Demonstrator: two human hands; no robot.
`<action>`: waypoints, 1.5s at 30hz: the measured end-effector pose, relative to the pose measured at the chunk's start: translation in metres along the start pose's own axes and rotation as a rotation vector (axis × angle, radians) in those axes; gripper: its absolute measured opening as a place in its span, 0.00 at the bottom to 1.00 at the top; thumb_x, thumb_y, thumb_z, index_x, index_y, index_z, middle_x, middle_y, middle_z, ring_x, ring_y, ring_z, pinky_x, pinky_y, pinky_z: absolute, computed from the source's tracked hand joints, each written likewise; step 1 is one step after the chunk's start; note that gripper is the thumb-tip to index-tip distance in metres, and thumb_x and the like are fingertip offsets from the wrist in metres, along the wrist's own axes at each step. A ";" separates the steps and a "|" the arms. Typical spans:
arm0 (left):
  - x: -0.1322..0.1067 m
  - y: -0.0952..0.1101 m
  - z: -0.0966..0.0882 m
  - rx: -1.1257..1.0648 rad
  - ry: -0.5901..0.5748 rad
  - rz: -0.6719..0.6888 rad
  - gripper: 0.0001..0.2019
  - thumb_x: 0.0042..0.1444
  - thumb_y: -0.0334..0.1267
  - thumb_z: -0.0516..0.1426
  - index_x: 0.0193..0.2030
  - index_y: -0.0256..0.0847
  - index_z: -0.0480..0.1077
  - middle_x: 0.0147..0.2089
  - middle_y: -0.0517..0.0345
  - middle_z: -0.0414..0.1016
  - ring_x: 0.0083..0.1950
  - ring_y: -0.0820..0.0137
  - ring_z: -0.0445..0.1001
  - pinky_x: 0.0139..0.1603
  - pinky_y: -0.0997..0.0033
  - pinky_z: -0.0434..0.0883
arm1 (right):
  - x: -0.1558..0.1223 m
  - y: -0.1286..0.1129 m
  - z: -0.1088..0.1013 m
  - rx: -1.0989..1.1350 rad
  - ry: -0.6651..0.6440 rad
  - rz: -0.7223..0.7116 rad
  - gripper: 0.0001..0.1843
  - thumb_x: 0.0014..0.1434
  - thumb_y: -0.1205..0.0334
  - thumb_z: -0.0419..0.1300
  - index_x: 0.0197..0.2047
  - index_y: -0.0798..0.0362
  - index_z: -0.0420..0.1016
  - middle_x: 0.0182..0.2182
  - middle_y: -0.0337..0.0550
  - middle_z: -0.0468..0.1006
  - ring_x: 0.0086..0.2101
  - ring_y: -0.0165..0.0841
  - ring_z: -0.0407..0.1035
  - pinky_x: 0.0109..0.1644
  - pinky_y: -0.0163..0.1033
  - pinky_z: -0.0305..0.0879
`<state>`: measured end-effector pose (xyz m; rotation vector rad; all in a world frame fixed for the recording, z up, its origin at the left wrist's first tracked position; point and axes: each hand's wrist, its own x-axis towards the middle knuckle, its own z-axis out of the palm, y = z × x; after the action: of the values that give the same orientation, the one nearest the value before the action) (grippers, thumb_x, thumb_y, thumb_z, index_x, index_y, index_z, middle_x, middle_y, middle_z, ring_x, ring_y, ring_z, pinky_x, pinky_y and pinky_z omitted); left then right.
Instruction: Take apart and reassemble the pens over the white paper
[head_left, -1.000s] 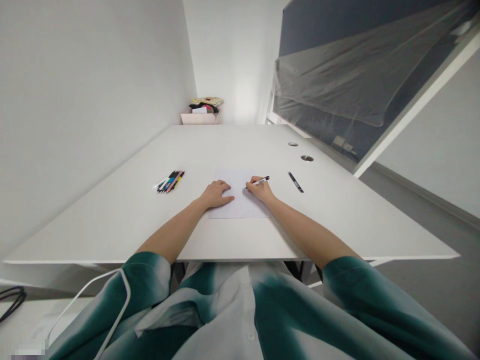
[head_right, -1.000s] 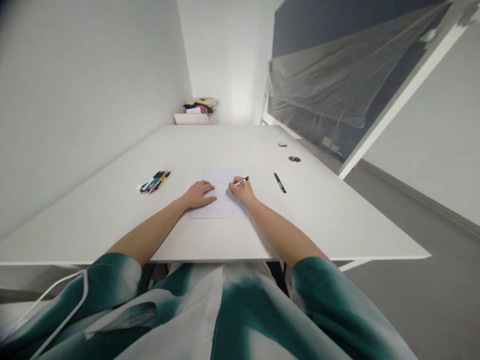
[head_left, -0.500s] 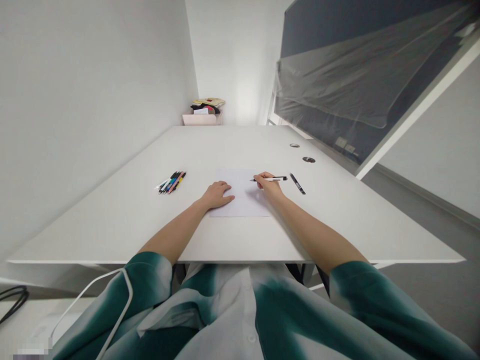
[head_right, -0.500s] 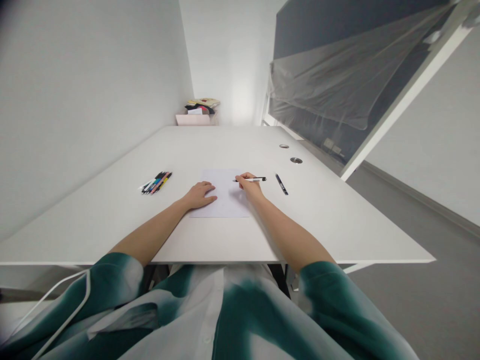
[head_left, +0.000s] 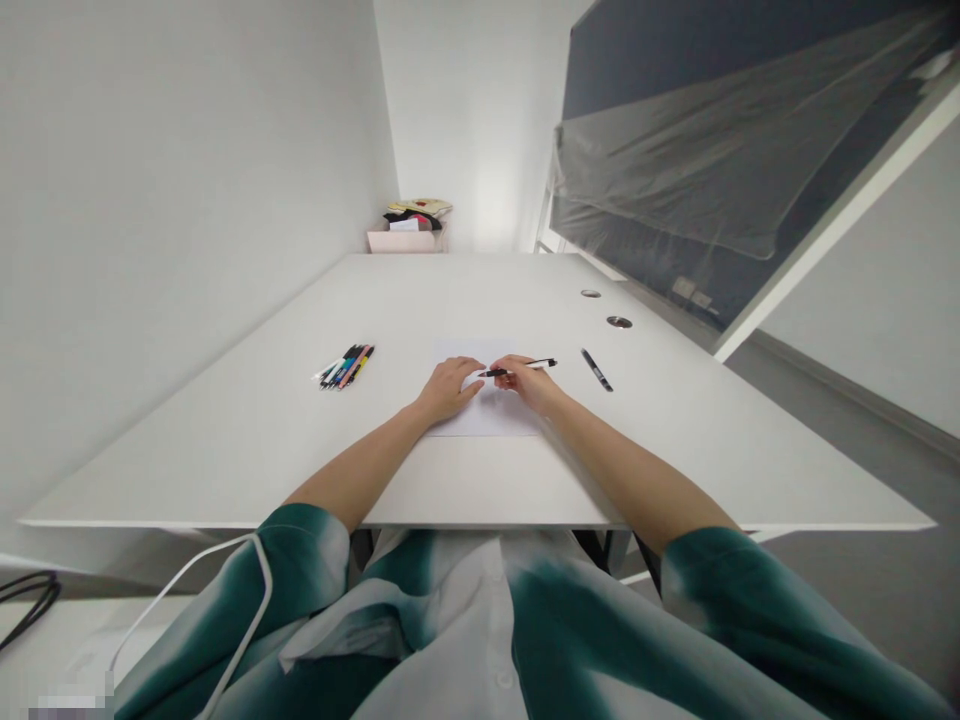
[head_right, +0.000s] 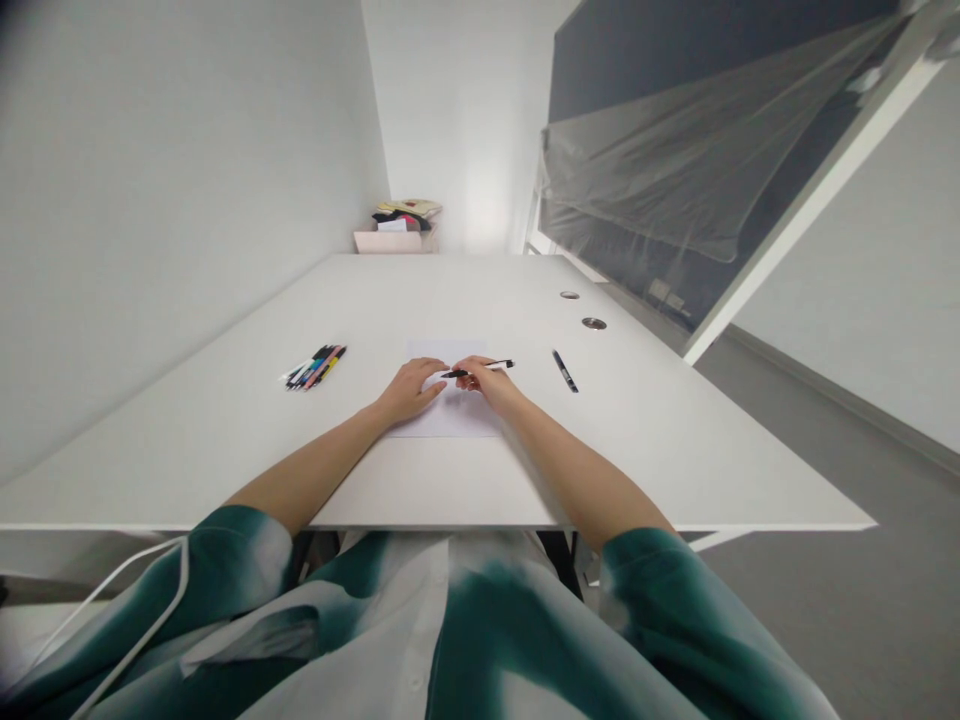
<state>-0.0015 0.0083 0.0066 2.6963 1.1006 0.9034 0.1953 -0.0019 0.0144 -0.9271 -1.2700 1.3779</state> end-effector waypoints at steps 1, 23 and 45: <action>0.001 0.001 0.001 -0.001 -0.002 0.012 0.14 0.63 0.41 0.52 0.51 0.42 0.73 0.54 0.50 0.75 0.55 0.62 0.72 0.59 0.57 0.66 | 0.000 0.001 0.001 -0.004 -0.012 0.003 0.14 0.45 0.50 0.66 0.27 0.53 0.76 0.19 0.38 0.74 0.22 0.27 0.63 0.29 0.34 0.56; 0.000 -0.001 -0.002 0.052 0.033 -0.072 0.10 0.61 0.40 0.54 0.42 0.41 0.77 0.46 0.52 0.79 0.49 0.62 0.74 0.55 0.57 0.67 | -0.009 -0.017 -0.013 0.419 -0.045 0.176 0.36 0.63 0.36 0.39 0.35 0.55 0.76 0.22 0.45 0.73 0.25 0.34 0.66 0.33 0.38 0.63; -0.001 -0.001 -0.004 0.082 0.053 -0.104 0.10 0.60 0.39 0.55 0.40 0.42 0.78 0.44 0.52 0.81 0.48 0.60 0.74 0.54 0.55 0.66 | -0.015 -0.024 -0.009 0.216 -0.054 0.142 0.40 0.58 0.30 0.38 0.37 0.55 0.77 0.24 0.46 0.74 0.27 0.36 0.67 0.36 0.40 0.65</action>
<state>-0.0052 0.0073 0.0092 2.6640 1.3022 0.9378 0.2110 -0.0156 0.0357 -0.8478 -1.0856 1.6263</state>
